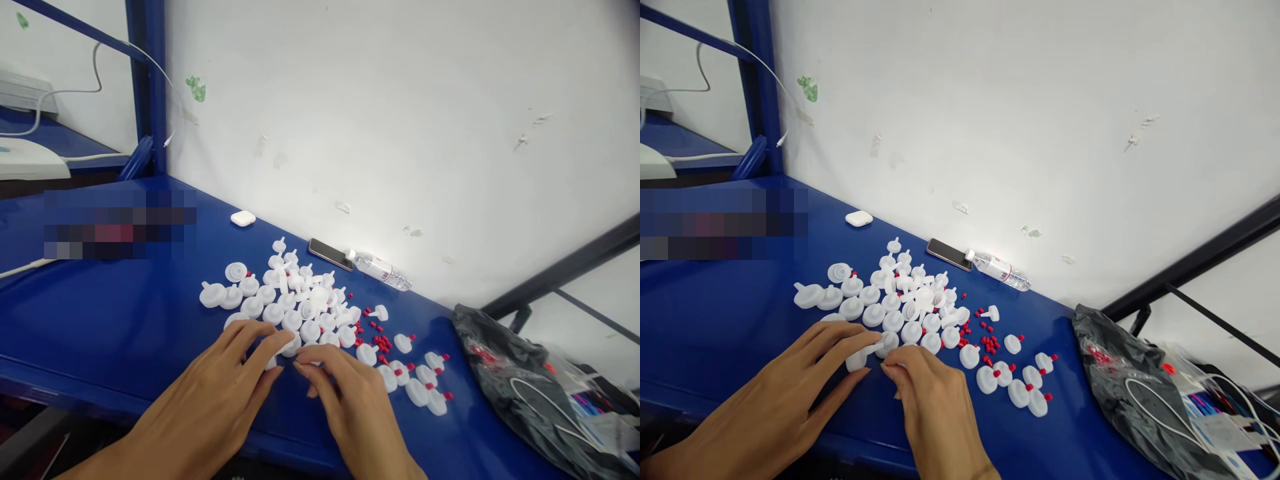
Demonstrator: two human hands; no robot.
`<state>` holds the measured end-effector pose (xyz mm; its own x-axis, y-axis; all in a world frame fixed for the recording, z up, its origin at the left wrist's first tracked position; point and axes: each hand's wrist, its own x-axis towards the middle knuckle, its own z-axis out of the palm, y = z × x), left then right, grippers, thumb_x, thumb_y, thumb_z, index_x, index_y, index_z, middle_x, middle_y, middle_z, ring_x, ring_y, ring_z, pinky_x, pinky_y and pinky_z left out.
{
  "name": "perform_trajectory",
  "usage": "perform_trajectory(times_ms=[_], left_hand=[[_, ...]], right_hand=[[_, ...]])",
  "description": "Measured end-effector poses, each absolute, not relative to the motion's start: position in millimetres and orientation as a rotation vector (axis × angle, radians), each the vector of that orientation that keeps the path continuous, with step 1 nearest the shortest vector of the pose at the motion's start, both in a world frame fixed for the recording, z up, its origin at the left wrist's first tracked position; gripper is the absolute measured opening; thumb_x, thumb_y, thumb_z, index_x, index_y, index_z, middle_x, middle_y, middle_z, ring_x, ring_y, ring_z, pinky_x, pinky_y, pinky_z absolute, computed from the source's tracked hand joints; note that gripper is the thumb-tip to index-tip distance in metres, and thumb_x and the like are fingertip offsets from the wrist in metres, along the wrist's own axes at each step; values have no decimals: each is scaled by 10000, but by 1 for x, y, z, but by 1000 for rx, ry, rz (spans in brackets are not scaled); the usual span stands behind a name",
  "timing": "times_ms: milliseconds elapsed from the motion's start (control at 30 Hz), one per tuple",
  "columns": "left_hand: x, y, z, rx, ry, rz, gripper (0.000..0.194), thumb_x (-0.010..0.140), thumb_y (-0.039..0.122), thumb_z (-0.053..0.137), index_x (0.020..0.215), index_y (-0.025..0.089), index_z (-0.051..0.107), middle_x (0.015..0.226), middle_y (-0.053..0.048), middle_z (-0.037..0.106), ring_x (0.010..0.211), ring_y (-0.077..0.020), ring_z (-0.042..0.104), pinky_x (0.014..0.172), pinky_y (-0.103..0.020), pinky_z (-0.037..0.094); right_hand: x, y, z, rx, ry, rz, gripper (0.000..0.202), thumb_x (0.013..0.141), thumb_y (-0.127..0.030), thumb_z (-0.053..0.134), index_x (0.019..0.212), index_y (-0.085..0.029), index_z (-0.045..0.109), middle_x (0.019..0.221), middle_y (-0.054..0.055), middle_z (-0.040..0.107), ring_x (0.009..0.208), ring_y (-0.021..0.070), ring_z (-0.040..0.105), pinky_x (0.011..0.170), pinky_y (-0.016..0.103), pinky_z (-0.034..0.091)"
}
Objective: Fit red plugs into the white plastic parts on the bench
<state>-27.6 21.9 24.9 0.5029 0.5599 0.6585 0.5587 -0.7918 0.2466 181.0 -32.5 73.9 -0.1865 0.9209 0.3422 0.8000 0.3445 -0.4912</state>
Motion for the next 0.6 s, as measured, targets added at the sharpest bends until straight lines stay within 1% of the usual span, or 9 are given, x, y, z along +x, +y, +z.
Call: perform_trajectory(times_ms=[67, 100, 167, 300, 400, 500, 600], left_hand=[[-29, 21, 24, 2712, 982, 1214, 437, 1166, 209, 376, 1572, 292, 515, 1335, -64, 731, 1166, -236, 773, 957, -408, 723], [-30, 21, 22, 2700, 959, 1220, 449, 1171, 211, 369, 1590, 296, 508, 1344, -63, 731, 1154, -223, 780, 940, -372, 724], [-32, 19, 16, 2678, 902, 1219, 485, 1168, 183, 356, 1611, 308, 507, 1374, -60, 730, 1181, -207, 776, 962, -331, 712], [-40, 17, 3, 2680, 853, 1174, 649, 1091, 60, 385, 1653, 372, 476, 1500, -30, 692, 1345, -202, 711, 1095, -322, 650], [-46, 14, 0, 2721, 821, 1189, 754, 1025, 21, 420, 1678, 398, 438, 1561, -9, 670, 1404, -207, 680, 1123, -327, 630], [-50, 12, 4, 2740, 768, 1253, 738, 1006, 53, 449, 1662, 391, 463, 1577, -2, 665, 1357, -192, 716, 1115, -292, 618], [-50, 8, 8, 2674, 718, 1315, 692, 1020, 84, 457, 1630, 407, 501, 1547, 14, 688, 1340, -178, 728, 1155, -279, 585]], right_hand=[[182, -35, 75, -1482, -1899, 349, 175, 1114, -297, 607, 1052, -266, 767, 790, -36, 773, 641, 137, 753, 666, 199, 585], [182, -36, 74, -1477, -1848, 368, 159, 1102, -312, 630, 1053, -271, 775, 772, -37, 768, 629, 136, 749, 653, 193, 590], [181, -36, 74, -1455, -1780, 403, 128, 1073, -331, 677, 1048, -277, 790, 774, -35, 776, 609, 135, 741, 621, 186, 597], [178, -34, 74, -1413, -1716, 448, 86, 1028, -311, 740, 1020, -282, 821, 776, -38, 788, 621, 132, 740, 631, 180, 601], [180, -35, 76, -1400, -1680, 523, 76, 996, -329, 793, 1001, -273, 844, 735, -36, 776, 611, 134, 723, 628, 193, 593], [183, -37, 79, -1381, -1613, 693, 121, 931, -371, 874, 952, -252, 861, 724, -22, 783, 603, 137, 707, 602, 206, 574], [182, -39, 83, -1363, -1513, 864, 173, 881, -400, 923, 917, -241, 865, 765, -7, 814, 609, 131, 708, 618, 213, 571]])
